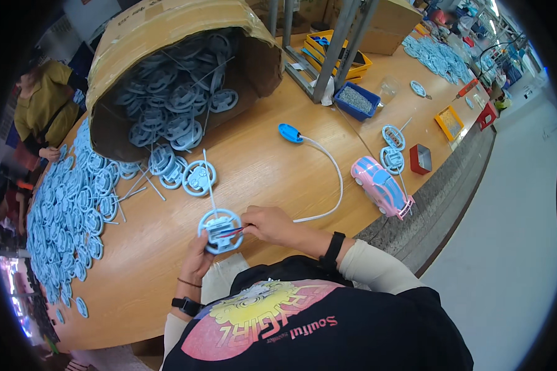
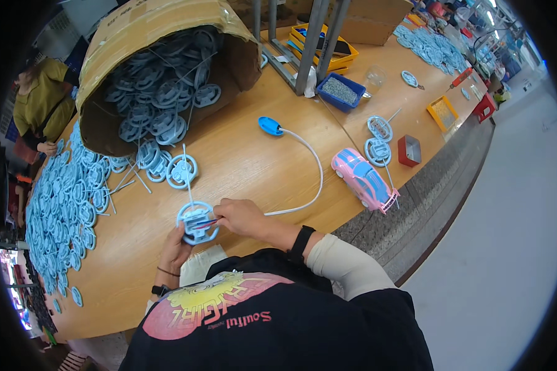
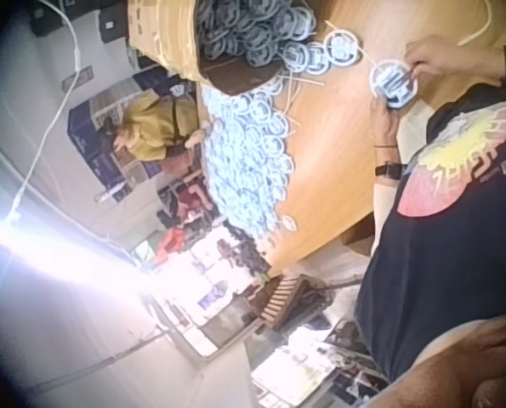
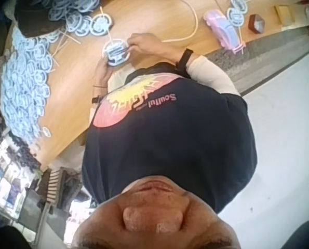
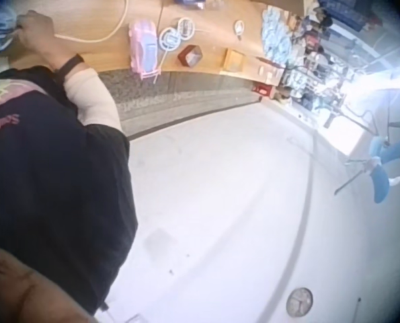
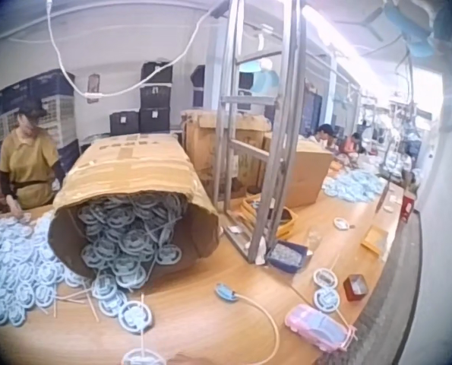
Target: The person repeatedly picks up light blue plastic circular components and white plastic sticks from a table. They insert the sticks into the center of the components and use a red-handled tool to press or secure the connection. The assembled units are placed back on the table.
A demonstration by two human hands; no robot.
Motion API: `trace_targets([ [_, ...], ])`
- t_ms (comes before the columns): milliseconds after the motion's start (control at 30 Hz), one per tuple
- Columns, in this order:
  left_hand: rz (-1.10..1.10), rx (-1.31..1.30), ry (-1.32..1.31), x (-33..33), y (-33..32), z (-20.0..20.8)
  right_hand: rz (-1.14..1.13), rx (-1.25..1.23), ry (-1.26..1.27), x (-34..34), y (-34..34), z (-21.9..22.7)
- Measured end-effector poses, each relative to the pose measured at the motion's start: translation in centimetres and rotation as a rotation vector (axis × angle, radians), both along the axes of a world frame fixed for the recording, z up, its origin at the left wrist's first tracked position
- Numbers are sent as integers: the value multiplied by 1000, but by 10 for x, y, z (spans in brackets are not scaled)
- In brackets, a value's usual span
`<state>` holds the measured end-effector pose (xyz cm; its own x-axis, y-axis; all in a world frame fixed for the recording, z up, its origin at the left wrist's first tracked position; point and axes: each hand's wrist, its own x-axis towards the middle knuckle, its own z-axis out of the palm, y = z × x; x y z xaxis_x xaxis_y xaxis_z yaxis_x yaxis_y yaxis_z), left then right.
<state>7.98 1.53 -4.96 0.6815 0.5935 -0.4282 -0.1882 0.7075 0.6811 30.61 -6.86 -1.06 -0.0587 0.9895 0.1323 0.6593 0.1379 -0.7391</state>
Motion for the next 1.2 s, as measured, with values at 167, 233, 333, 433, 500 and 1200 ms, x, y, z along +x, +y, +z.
trace_targets([
  [167, 464, 141, 72, -121, 46, -35, -20, -82, 29, 8, 2, -6],
  [233, 588, 197, -24, -164, 89, -25, -63, -130, 34, 13, 2, -7],
  [333, 798, 238, -363, -163, 157, 22, -104, -172, 58, 15, 8, -7],
  [433, 476, 166, -401, -174, 212, -1, -129, -146, 88, 16, 20, 0],
  [500, 369, 349, 127, -84, 188, 17, -196, -125, 72, 23, 34, 2],
  [1200, 338, 522, 578, 40, 68, -62, -130, -152, 611, -22, 161, -73],
])
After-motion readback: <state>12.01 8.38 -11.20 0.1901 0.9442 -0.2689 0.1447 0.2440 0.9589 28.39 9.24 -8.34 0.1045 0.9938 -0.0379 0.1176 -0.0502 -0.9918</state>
